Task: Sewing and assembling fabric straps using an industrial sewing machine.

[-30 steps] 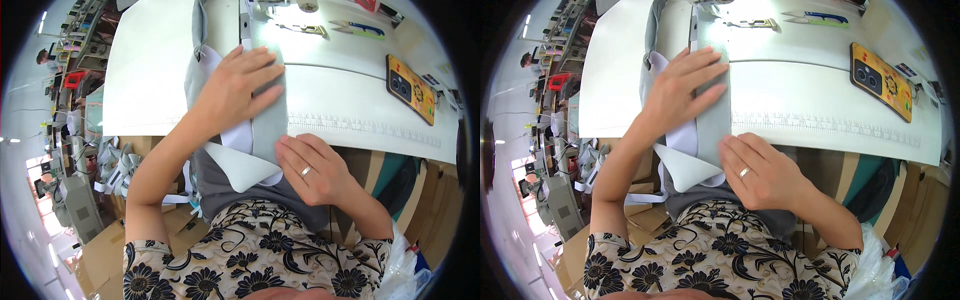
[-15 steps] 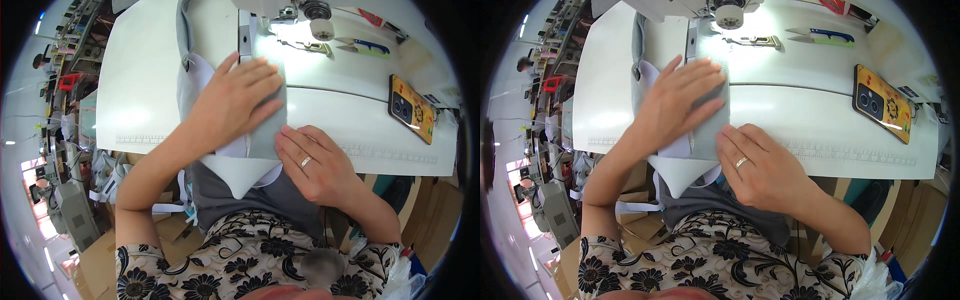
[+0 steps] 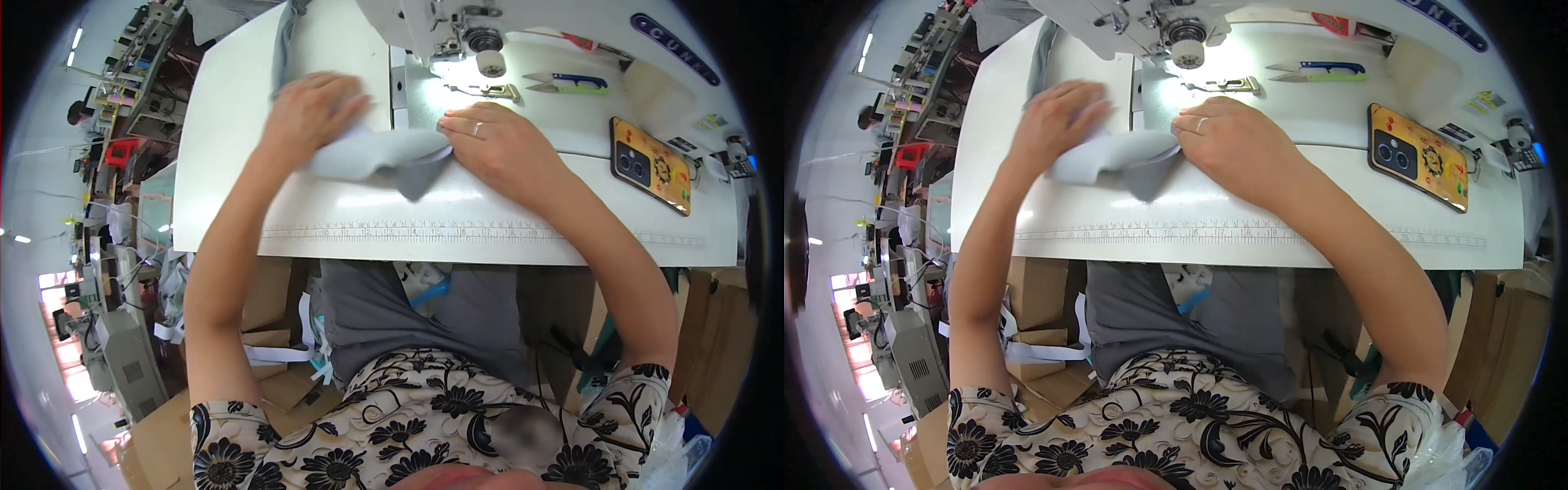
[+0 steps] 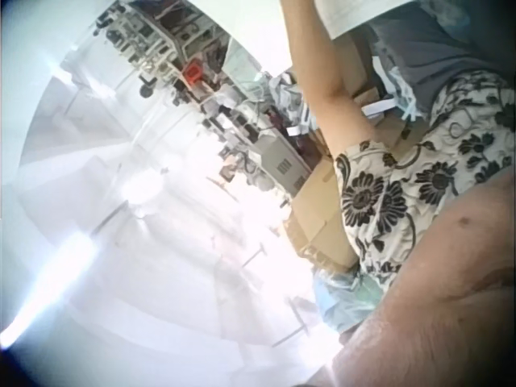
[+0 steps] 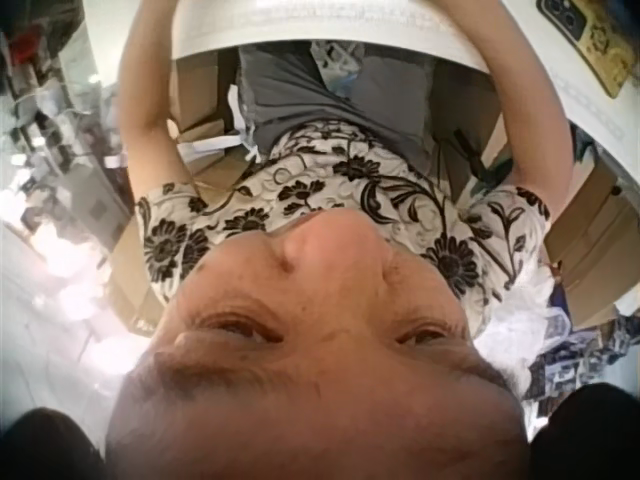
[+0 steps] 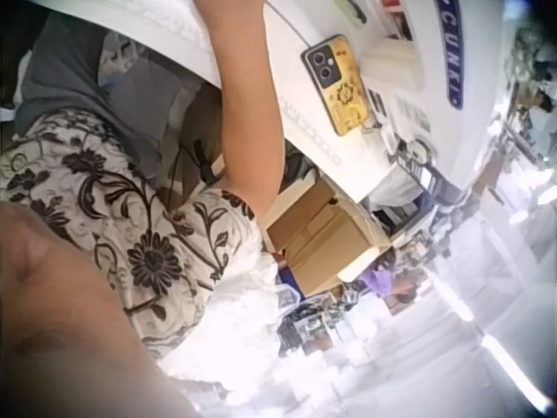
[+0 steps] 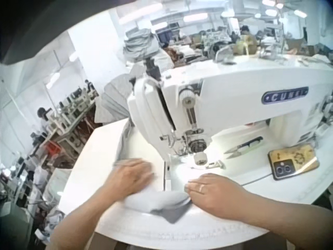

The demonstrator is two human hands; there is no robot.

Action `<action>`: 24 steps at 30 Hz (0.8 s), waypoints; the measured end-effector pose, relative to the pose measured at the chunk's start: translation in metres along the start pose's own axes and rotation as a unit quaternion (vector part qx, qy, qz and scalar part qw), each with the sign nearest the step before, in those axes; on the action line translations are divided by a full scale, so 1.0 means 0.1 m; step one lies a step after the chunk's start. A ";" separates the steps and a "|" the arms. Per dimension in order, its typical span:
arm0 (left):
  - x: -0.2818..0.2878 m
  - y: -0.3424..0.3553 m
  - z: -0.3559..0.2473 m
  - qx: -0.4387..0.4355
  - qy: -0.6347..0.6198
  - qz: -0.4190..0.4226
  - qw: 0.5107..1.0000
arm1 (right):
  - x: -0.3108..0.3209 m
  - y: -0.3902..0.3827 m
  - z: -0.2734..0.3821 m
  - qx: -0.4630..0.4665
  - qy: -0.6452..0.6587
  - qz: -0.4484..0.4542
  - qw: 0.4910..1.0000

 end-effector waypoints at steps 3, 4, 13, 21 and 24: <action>0.27 -0.25 0.70 0.094 0.213 0.058 0.971 | -0.05 0.02 -0.06 -0.005 -0.023 -0.005 1.000; 0.40 -0.37 0.86 0.139 0.185 0.078 0.970 | -0.07 -0.01 -0.08 -0.002 -0.025 -0.010 1.000; 0.85 -2.21 -0.62 0.173 -0.117 0.110 0.972 | 0.21 -0.36 0.57 -0.185 0.192 -0.052 0.962; -0.19 -2.18 -1.38 0.163 -0.328 0.287 0.885 | -0.75 -1.20 1.43 -0.501 0.659 -0.178 0.532; 0.04 -2.00 -1.36 0.165 -0.316 0.132 0.925 | -0.68 -1.26 1.40 -0.503 0.631 -0.280 0.520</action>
Point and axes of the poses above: each hand's wrist, its own y-axis towards the middle knuckle, its own x-axis out of the back of the hand, z = x × y, the point moved 8 cm from there along y, towards the middle knuckle, and after that the axes turned 10 degrees about x, right-handed, at the moved point
